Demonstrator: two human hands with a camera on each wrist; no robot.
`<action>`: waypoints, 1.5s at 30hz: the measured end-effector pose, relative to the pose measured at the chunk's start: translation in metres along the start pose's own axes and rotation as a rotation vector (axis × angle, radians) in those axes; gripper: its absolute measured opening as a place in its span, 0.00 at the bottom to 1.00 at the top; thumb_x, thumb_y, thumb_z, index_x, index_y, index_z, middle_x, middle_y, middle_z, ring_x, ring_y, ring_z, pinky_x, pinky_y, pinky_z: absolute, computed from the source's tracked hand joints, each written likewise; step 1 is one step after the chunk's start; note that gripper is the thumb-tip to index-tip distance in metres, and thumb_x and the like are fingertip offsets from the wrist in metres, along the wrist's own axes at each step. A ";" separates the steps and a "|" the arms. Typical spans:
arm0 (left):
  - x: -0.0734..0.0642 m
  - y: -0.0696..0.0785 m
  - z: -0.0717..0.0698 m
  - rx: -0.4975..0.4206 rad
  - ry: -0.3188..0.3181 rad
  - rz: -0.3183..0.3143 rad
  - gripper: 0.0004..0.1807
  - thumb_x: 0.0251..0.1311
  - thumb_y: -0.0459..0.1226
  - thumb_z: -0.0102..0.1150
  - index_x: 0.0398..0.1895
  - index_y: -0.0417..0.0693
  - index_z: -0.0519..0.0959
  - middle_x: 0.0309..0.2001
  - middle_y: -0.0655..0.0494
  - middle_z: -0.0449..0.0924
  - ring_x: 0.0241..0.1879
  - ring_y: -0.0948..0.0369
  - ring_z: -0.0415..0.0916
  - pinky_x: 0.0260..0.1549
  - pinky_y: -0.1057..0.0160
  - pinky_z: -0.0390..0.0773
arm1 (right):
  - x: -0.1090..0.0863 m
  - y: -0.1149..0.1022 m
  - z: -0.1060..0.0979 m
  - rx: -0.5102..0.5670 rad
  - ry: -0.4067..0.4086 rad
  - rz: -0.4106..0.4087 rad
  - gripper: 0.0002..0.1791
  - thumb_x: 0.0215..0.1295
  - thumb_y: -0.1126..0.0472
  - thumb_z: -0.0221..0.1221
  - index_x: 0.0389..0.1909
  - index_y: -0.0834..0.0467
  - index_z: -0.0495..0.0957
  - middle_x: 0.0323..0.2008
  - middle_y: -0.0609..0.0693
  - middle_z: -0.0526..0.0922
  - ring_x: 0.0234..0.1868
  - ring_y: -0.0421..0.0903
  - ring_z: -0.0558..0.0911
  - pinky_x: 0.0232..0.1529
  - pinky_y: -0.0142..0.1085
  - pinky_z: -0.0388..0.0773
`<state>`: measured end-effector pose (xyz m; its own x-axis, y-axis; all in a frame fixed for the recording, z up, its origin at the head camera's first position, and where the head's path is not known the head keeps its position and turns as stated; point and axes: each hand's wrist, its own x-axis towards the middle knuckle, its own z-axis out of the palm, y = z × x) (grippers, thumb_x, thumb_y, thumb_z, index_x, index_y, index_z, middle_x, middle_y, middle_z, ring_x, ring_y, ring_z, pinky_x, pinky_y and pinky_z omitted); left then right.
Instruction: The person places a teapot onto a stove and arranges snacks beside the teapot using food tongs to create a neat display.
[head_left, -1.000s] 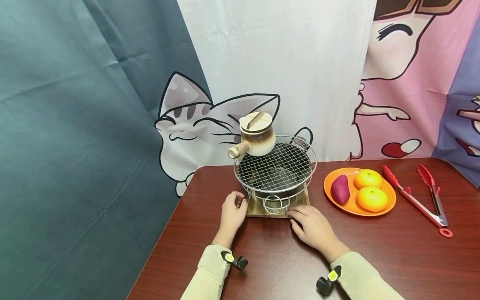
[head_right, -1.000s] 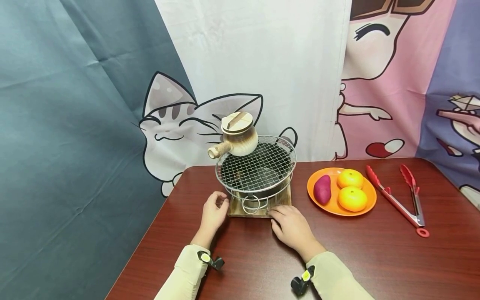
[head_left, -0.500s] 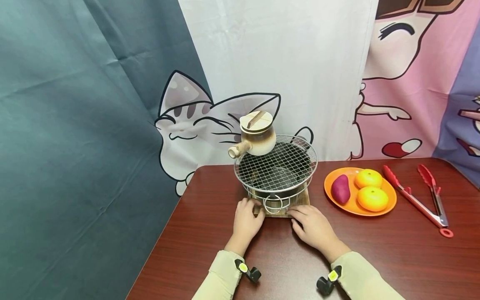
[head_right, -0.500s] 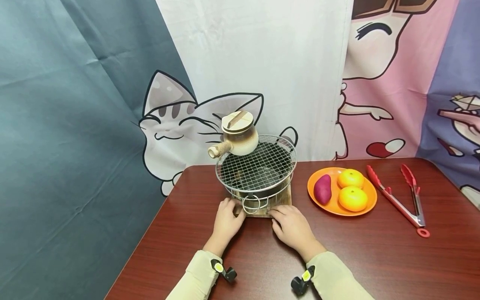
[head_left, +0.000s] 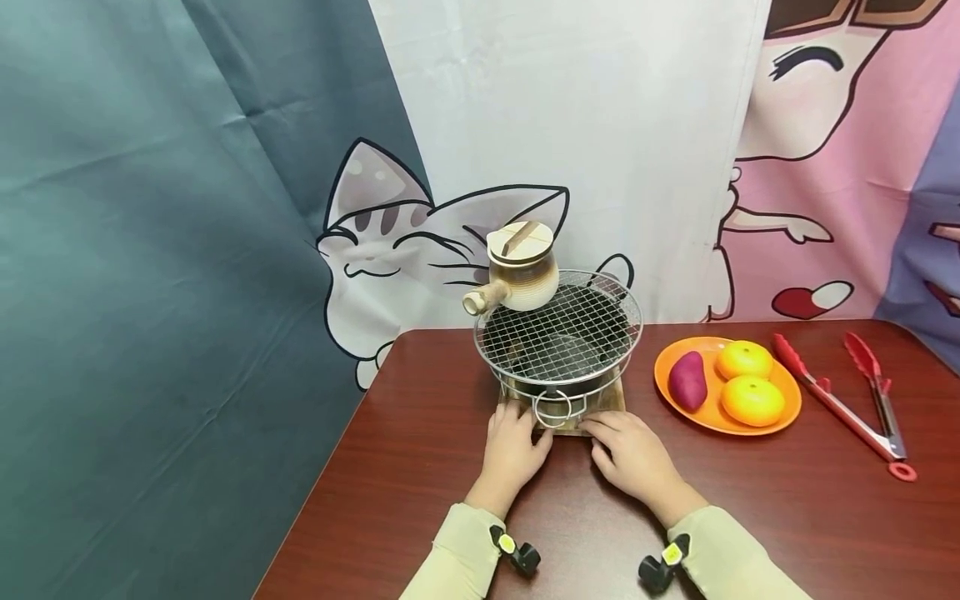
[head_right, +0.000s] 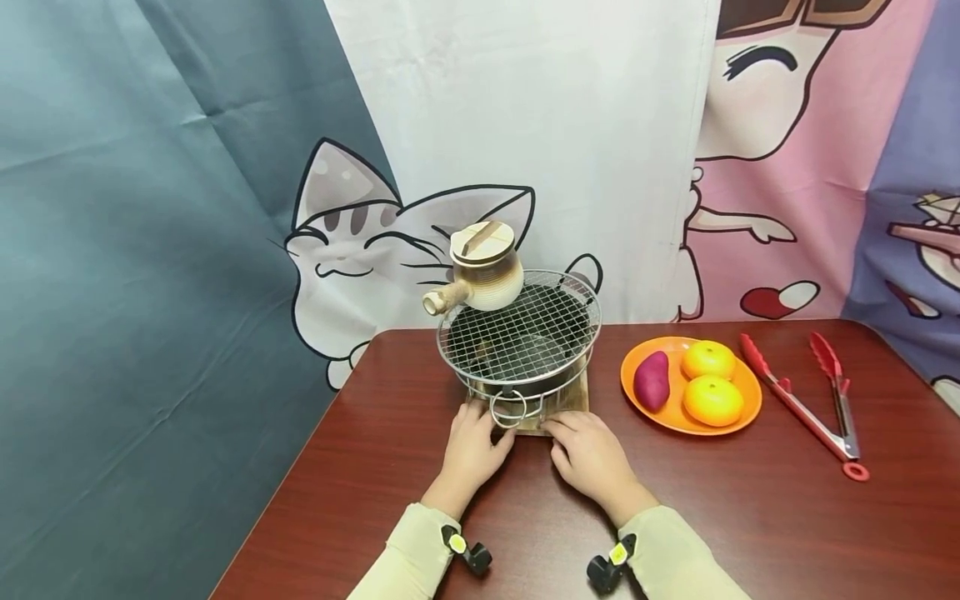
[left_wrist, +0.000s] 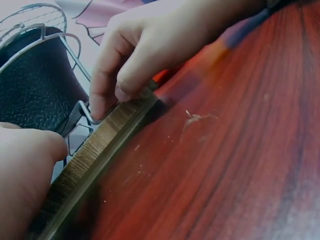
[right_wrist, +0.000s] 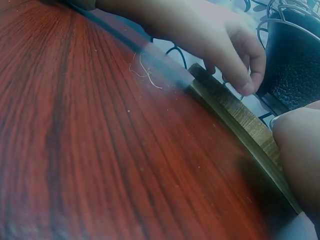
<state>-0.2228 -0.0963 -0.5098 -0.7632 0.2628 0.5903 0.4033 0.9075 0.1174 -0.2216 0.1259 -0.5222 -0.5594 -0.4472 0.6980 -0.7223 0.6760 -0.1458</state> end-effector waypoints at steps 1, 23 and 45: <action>0.000 0.000 0.001 0.019 -0.016 0.014 0.19 0.56 0.50 0.69 0.48 0.53 0.84 0.49 0.52 0.78 0.50 0.52 0.72 0.50 0.50 0.74 | 0.000 0.000 0.000 -0.003 -0.001 0.003 0.17 0.51 0.65 0.65 0.44 0.61 0.86 0.44 0.54 0.86 0.48 0.56 0.84 0.53 0.56 0.77; -0.003 0.001 0.010 0.246 -0.006 0.079 0.16 0.48 0.47 0.75 0.42 0.60 0.84 0.46 0.59 0.78 0.44 0.54 0.73 0.47 0.55 0.74 | -0.001 0.001 0.000 -0.005 -0.021 0.004 0.17 0.51 0.65 0.65 0.44 0.61 0.86 0.45 0.54 0.86 0.49 0.55 0.83 0.54 0.54 0.77; -0.003 -0.002 0.013 0.228 -0.016 0.067 0.14 0.49 0.47 0.75 0.40 0.62 0.85 0.45 0.60 0.79 0.44 0.55 0.73 0.46 0.56 0.75 | -0.007 0.011 -0.012 -0.017 0.155 -0.151 0.14 0.60 0.60 0.56 0.43 0.57 0.85 0.41 0.50 0.86 0.40 0.49 0.86 0.40 0.45 0.82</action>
<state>-0.2277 -0.0943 -0.5224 -0.7471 0.3285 0.5779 0.3300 0.9379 -0.1065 -0.2208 0.1431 -0.5205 -0.3753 -0.4492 0.8108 -0.7853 0.6188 -0.0206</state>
